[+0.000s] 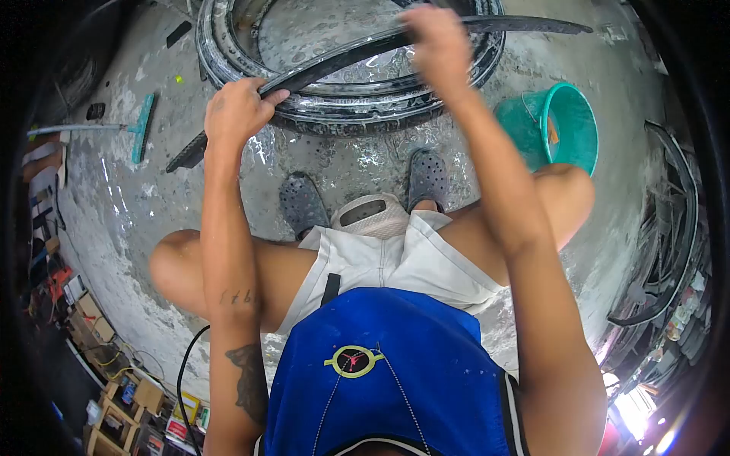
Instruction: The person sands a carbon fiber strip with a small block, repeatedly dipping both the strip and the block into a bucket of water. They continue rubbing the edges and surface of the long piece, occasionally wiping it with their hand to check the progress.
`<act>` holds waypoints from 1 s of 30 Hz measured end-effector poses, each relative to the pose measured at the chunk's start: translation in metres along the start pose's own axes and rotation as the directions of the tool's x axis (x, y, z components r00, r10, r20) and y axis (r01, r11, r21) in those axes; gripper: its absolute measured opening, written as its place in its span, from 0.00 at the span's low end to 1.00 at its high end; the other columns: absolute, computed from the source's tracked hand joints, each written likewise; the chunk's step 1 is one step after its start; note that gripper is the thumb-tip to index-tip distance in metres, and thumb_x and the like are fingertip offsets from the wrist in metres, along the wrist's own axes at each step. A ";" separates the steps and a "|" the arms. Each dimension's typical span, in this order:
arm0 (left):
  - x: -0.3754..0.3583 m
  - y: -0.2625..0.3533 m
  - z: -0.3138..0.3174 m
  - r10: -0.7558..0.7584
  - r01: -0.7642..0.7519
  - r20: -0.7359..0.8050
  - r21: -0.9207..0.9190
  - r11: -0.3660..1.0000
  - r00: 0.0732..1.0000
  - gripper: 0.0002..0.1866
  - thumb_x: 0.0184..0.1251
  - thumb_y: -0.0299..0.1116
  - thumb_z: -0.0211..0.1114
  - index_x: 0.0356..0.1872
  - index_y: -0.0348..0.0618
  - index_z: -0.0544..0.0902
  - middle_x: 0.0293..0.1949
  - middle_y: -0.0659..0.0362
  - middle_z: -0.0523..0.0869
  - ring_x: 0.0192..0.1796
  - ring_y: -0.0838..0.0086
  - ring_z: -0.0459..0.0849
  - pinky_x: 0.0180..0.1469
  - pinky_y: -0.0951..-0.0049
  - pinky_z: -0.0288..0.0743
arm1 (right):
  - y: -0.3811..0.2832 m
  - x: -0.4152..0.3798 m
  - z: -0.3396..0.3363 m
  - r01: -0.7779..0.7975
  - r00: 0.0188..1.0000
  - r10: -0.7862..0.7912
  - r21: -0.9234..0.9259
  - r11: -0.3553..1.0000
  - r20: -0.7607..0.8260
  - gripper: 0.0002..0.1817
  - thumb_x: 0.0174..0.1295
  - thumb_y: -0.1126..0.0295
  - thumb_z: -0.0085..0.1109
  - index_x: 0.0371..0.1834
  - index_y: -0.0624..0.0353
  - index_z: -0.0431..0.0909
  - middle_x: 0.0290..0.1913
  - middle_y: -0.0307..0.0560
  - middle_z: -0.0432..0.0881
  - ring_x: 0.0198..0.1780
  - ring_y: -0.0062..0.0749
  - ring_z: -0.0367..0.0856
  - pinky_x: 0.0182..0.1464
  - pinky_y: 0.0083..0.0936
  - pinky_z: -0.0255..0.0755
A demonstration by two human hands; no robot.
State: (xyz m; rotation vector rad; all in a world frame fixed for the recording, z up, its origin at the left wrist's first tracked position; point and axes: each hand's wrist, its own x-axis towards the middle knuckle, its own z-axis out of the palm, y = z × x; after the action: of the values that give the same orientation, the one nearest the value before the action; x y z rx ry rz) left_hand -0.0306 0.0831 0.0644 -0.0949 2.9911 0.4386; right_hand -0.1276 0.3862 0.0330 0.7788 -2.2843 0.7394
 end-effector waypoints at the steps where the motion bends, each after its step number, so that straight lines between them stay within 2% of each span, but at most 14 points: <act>1: -0.001 -0.001 0.002 0.032 -0.032 -0.045 0.012 0.999 0.998 0.21 0.63 0.53 0.71 0.44 0.47 0.91 0.36 0.46 0.90 0.43 0.48 0.88 0.46 0.54 0.81 | 0.021 0.004 -0.018 -0.134 0.991 0.131 -0.147 0.980 -0.030 0.13 0.62 0.80 0.62 0.46 0.52 0.87 0.46 0.49 0.88 0.48 0.42 0.87 0.51 0.34 0.81; 3: -0.003 -0.003 0.007 0.023 -0.023 -0.032 0.014 1.000 0.999 0.20 0.63 0.53 0.70 0.44 0.47 0.91 0.36 0.46 0.90 0.43 0.49 0.89 0.46 0.54 0.81 | 0.037 0.009 -0.033 -0.291 0.956 0.291 -0.174 0.941 -0.027 0.08 0.65 0.74 0.65 0.45 0.51 0.88 0.44 0.48 0.88 0.46 0.42 0.86 0.51 0.33 0.78; 5: 0.001 -0.002 0.006 0.028 -0.027 -0.021 0.043 0.999 0.999 0.20 0.63 0.53 0.70 0.44 0.48 0.92 0.37 0.46 0.90 0.43 0.49 0.89 0.47 0.54 0.81 | -0.001 0.001 -0.011 -0.220 0.975 0.217 -0.145 0.965 -0.036 0.21 0.46 0.86 0.58 0.44 0.55 0.85 0.44 0.44 0.86 0.46 0.44 0.82 0.51 0.41 0.75; 9: 0.004 0.001 -0.004 0.009 -0.010 0.051 0.017 1.000 0.999 0.21 0.63 0.54 0.70 0.44 0.48 0.92 0.38 0.46 0.90 0.44 0.50 0.89 0.48 0.54 0.81 | -0.124 -0.010 0.053 0.029 0.999 -0.034 0.170 0.985 0.029 0.22 0.47 0.85 0.58 0.47 0.56 0.84 0.48 0.44 0.86 0.57 0.44 0.82 0.63 0.42 0.73; 12: 0.002 -0.004 -0.004 -0.006 0.005 0.072 0.021 1.000 0.997 0.22 0.62 0.55 0.71 0.45 0.49 0.91 0.38 0.47 0.90 0.46 0.51 0.89 0.49 0.54 0.81 | -0.084 -0.007 0.036 0.130 0.983 -0.158 0.245 0.961 0.095 0.24 0.47 0.87 0.56 0.49 0.55 0.84 0.49 0.45 0.87 0.60 0.43 0.81 0.68 0.42 0.70; 14: 0.003 -0.005 -0.002 0.030 -0.030 0.017 0.012 0.999 0.999 0.23 0.61 0.55 0.72 0.46 0.48 0.91 0.39 0.47 0.91 0.47 0.51 0.89 0.50 0.55 0.81 | -0.026 -0.009 0.022 -0.057 0.996 0.037 0.248 0.967 0.085 0.25 0.47 0.91 0.56 0.46 0.53 0.87 0.46 0.45 0.87 0.55 0.41 0.85 0.59 0.36 0.78; 15: 0.005 -0.005 0.000 0.029 -0.029 0.017 0.006 1.000 0.999 0.23 0.61 0.55 0.72 0.46 0.48 0.91 0.39 0.47 0.91 0.47 0.51 0.89 0.50 0.55 0.81 | -0.002 -0.005 0.005 -0.083 0.996 0.076 0.218 0.972 0.040 0.18 0.58 0.90 0.58 0.47 0.58 0.86 0.50 0.47 0.88 0.55 0.39 0.86 0.57 0.28 0.81; 18: 0.006 -0.009 0.008 0.075 -0.075 -0.067 -0.002 0.997 0.995 0.26 0.61 0.56 0.72 0.46 0.42 0.90 0.37 0.44 0.90 0.45 0.47 0.88 0.50 0.54 0.80 | 0.024 -0.001 -0.010 -0.054 0.998 0.055 0.074 0.996 -0.021 0.12 0.62 0.87 0.60 0.45 0.60 0.85 0.49 0.46 0.89 0.57 0.39 0.86 0.60 0.30 0.79; 21: 0.005 -0.002 -0.001 0.023 -0.023 0.035 0.019 1.000 0.999 0.26 0.61 0.56 0.72 0.45 0.42 0.90 0.37 0.45 0.90 0.45 0.48 0.88 0.50 0.53 0.80 | -0.035 -0.013 0.026 -0.157 0.988 0.153 0.243 0.957 0.035 0.22 0.47 0.89 0.59 0.44 0.55 0.87 0.48 0.47 0.87 0.56 0.40 0.84 0.62 0.34 0.77; 23: 0.007 -0.001 -0.005 0.031 -0.034 0.074 0.029 0.999 0.997 0.25 0.61 0.56 0.71 0.43 0.42 0.90 0.36 0.45 0.90 0.44 0.47 0.88 0.49 0.53 0.80 | -0.100 -0.008 0.044 0.040 0.995 -0.057 0.192 0.981 0.084 0.24 0.47 0.89 0.56 0.46 0.55 0.86 0.50 0.46 0.87 0.59 0.41 0.83 0.68 0.36 0.72; 26: 0.003 -0.008 0.002 0.100 -0.100 -0.001 0.012 0.995 0.995 0.25 0.61 0.56 0.72 0.40 0.41 0.90 0.33 0.45 0.89 0.42 0.47 0.88 0.47 0.52 0.79 | -0.090 0.002 0.032 0.087 0.966 -0.162 0.333 0.939 0.204 0.26 0.46 0.89 0.52 0.48 0.56 0.85 0.51 0.45 0.87 0.60 0.42 0.82 0.72 0.38 0.68; 28: 0.003 -0.008 -0.001 0.081 -0.081 0.005 0.012 0.997 0.997 0.25 0.61 0.56 0.72 0.41 0.41 0.90 0.33 0.45 0.89 0.43 0.47 0.88 0.47 0.52 0.79 | -0.039 -0.003 0.023 -0.046 0.978 -0.021 0.314 0.948 0.208 0.25 0.48 0.89 0.53 0.47 0.55 0.85 0.48 0.46 0.87 0.59 0.41 0.83 0.65 0.38 0.75; 29: 0.003 -0.006 -0.002 0.078 -0.078 0.011 0.010 0.997 0.997 0.25 0.60 0.56 0.72 0.41 0.40 0.90 0.33 0.45 0.89 0.43 0.47 0.88 0.47 0.52 0.79 | -0.009 -0.003 0.009 -0.171 0.969 0.106 0.299 0.939 0.223 0.19 0.61 0.89 0.57 0.49 0.56 0.86 0.50 0.44 0.87 0.52 0.33 0.86 0.55 0.26 0.81; 30: 0.004 -0.004 -0.004 0.041 -0.041 0.031 0.001 0.999 0.999 0.26 0.60 0.56 0.72 0.41 0.40 0.90 0.35 0.45 0.89 0.43 0.46 0.88 0.47 0.52 0.80 | 0.005 0.005 -0.011 -0.068 0.993 0.055 0.119 0.991 0.109 0.15 0.64 0.85 0.59 0.49 0.56 0.86 0.50 0.46 0.88 0.51 0.33 0.87 0.56 0.24 0.80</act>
State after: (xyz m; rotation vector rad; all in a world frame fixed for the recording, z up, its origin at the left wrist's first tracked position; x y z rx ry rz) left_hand -0.0344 0.0782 0.0669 -0.0263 2.9677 0.4383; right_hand -0.1304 0.3952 0.0426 0.8243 -2.3845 0.8935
